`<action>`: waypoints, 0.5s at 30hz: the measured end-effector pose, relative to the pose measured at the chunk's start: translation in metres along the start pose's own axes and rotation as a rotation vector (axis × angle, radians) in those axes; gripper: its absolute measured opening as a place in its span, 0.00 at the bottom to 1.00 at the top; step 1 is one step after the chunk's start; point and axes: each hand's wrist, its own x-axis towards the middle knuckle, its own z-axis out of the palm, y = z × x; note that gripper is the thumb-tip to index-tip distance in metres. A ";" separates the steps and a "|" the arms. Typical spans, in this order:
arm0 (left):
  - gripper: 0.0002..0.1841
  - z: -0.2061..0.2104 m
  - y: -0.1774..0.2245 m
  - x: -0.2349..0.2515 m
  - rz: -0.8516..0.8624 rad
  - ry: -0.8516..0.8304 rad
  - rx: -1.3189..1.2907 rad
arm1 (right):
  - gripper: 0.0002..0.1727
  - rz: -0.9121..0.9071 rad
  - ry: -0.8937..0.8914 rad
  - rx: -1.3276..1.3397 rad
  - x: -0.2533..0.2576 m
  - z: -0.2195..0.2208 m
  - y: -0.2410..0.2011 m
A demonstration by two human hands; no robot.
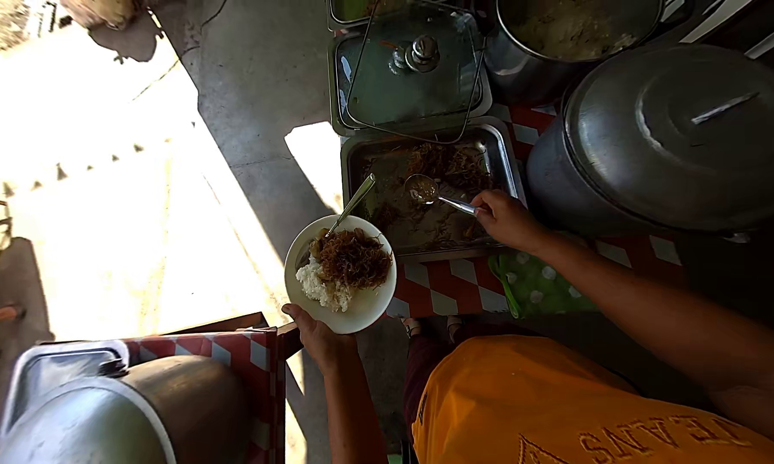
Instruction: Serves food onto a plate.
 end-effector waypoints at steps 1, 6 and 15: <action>0.29 -0.003 0.001 -0.003 0.003 0.010 0.003 | 0.12 -0.006 -0.057 0.016 0.001 0.001 0.002; 0.27 -0.027 0.010 -0.031 -0.003 -0.008 -0.022 | 0.12 -0.125 -0.123 -0.048 0.038 -0.015 -0.022; 0.29 -0.076 0.024 -0.092 -0.084 0.124 -0.010 | 0.36 -0.051 0.256 -0.124 0.235 -0.081 -0.096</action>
